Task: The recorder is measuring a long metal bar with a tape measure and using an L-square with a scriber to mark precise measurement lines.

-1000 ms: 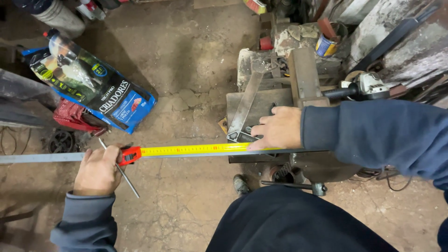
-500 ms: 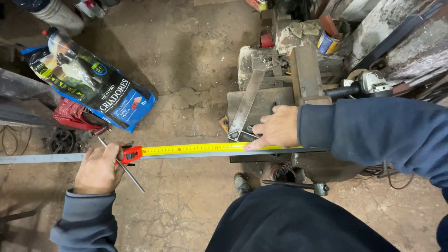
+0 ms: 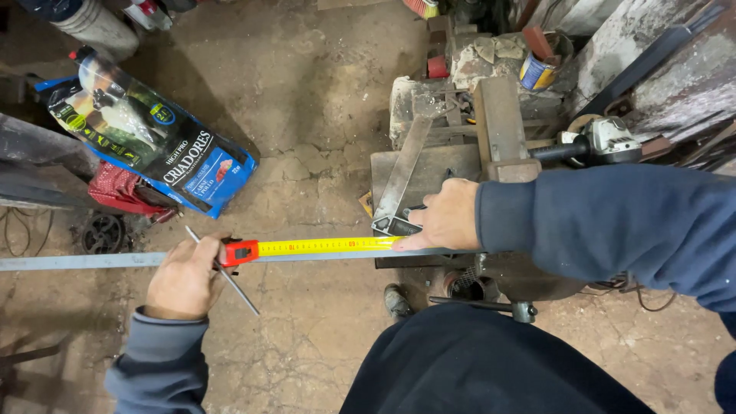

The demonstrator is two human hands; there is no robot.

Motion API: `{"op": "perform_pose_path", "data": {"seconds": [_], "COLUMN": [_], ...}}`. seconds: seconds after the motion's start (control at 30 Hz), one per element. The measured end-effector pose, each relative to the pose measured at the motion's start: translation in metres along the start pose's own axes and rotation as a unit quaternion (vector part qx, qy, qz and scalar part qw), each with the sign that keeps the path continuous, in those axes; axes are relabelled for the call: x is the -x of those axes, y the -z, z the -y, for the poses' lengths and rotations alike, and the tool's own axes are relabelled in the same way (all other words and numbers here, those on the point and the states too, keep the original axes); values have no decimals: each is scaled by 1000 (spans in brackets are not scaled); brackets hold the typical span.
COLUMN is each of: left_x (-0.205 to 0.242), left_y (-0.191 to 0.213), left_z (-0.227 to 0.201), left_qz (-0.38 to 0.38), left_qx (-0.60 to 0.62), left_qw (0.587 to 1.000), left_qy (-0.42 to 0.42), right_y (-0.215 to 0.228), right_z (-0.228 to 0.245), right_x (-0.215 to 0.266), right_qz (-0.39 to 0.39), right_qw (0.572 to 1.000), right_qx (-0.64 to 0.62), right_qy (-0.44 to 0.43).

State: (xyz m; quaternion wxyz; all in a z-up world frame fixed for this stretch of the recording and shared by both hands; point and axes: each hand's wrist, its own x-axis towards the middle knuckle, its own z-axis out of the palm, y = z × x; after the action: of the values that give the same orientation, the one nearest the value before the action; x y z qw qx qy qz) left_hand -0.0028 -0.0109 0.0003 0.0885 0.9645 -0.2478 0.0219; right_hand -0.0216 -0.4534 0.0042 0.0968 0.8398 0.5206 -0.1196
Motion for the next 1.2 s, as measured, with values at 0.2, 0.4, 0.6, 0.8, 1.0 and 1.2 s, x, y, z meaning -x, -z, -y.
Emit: {"op": "perform_pose_path", "data": {"seconds": [0.2,0.4,0.6,0.8,1.0,1.2], "left_x": [-8,-9,45,30,12,-6], "left_y": [2,29,-4,-86,-129,-124], "left_z": [-40,-89,-156,-248,-275,-284], "left_qz": [-42,-182,-256,-42,-190,-247], "left_qx": [4,-17,290,652,566,471], "left_qw": [999,976,922,753,799,846], "left_qy": [-31,-123,-17,79,68,17], "right_y": [-1,-6,-11,4,-5,-3], "right_z": [0,-2,-2,-5,-8,-11], "right_x": [0,-1,-2,-2,-4,-2], "right_qz": [-40,-26,-24,-14,-31,-41], "right_qw": [999,999,999,997,996,995], "right_qx": [9,-15,-41,-57,-75,-71], "right_qy": [9,17,21,40,45,54]}}
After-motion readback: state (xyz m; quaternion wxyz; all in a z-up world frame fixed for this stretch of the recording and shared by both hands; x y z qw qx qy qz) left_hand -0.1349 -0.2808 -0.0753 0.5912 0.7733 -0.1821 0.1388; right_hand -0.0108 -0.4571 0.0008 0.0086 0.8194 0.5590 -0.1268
